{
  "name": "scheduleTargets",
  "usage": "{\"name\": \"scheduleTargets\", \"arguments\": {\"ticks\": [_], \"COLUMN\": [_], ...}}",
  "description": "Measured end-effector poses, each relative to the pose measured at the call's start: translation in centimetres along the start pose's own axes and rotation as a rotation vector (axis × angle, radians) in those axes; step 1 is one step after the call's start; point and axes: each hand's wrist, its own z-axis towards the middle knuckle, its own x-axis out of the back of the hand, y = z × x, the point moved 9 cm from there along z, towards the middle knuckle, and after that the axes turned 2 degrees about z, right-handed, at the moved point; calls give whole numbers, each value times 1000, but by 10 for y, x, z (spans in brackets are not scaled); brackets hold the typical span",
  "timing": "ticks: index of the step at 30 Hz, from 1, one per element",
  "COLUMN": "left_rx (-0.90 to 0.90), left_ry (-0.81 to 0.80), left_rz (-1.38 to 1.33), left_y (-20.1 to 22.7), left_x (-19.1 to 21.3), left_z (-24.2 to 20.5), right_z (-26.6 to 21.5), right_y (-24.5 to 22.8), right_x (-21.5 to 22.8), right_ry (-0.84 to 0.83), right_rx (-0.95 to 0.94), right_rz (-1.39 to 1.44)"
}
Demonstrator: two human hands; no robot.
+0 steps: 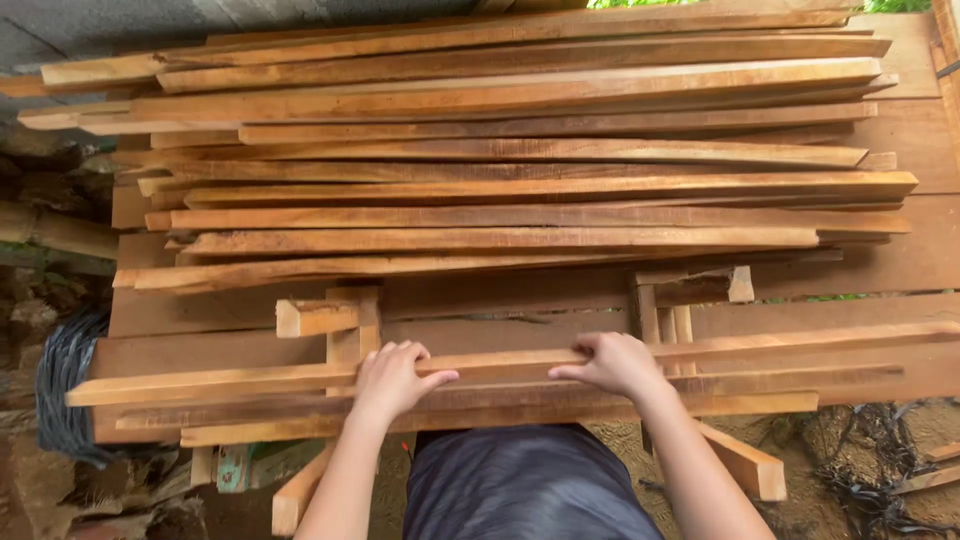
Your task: Bundling thin wood planks together with ties and then arranging individual pieces onto wooden supports in a workshop.
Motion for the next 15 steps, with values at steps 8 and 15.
{"name": "scheduleTargets", "arguments": {"ticks": [8,15], "left_rx": [-63,-75], "left_ry": [357,389], "left_rz": [-41,27], "left_y": [-47,-59], "left_x": [-91,-134], "left_z": [66,39], "right_z": [42,28], "right_y": [-9,1], "right_x": [-48,-79], "right_ry": [406,296], "right_rx": [215,281], "right_rz": [-120,-90]}}
